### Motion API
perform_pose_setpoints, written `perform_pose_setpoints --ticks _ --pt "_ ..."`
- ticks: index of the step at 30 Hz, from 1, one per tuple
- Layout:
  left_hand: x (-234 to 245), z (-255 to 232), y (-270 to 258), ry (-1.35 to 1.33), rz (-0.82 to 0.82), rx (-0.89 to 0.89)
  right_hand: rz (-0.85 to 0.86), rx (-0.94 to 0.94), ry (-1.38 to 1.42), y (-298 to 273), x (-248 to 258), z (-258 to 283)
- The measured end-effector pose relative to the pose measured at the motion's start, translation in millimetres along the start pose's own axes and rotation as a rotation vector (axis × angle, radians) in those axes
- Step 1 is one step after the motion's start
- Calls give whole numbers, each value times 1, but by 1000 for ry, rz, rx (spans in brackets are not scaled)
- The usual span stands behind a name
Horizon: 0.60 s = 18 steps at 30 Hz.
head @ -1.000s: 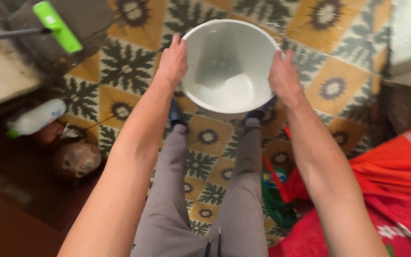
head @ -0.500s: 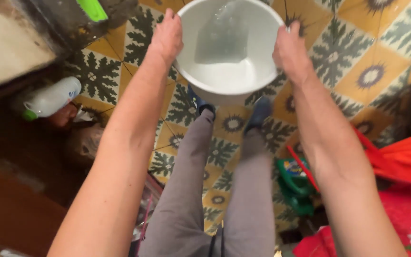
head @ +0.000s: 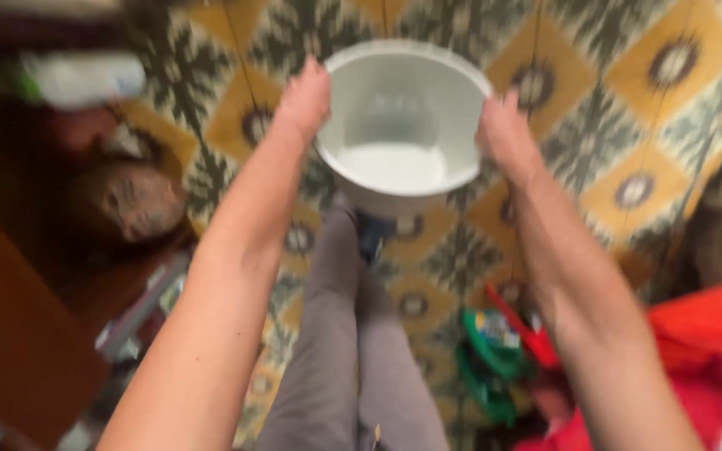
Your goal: The person attaches a red cloth to a green floor squeegee, carries a white bucket filled with water across a tiled floor, and applies water to the ground using the tool.
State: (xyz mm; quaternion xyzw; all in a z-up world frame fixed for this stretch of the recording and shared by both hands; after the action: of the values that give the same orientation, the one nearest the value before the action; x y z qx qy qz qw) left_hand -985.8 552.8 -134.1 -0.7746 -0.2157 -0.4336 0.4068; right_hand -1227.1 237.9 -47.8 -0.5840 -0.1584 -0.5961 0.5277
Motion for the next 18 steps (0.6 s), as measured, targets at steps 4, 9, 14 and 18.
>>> perform_pose_setpoints --ticks 4,9,14,18 --pt "-7 32 -84 -30 -184 24 60 -48 21 -45 14 82" --pt "0 68 -209 -199 61 292 280 -227 185 -113 23 189" --pt "-42 138 -294 -181 101 388 153 62 65 -147 -88 195" --pt "-95 200 -342 -130 44 403 57 206 35 -176 -157 208"
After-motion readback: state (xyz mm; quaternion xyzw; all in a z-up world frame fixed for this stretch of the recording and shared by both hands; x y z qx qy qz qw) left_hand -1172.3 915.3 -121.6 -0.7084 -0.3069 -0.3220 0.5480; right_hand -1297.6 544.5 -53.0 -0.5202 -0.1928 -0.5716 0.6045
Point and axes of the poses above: each hand's wrist, its own y-axis towards the middle knuckle, its own x-axis out of the back of the hand, z = x × y, the point moved 4 cm from there along y, towards the middle knuckle, and after that the axes turned 13 degrees about -z, right-handed, at the moved point
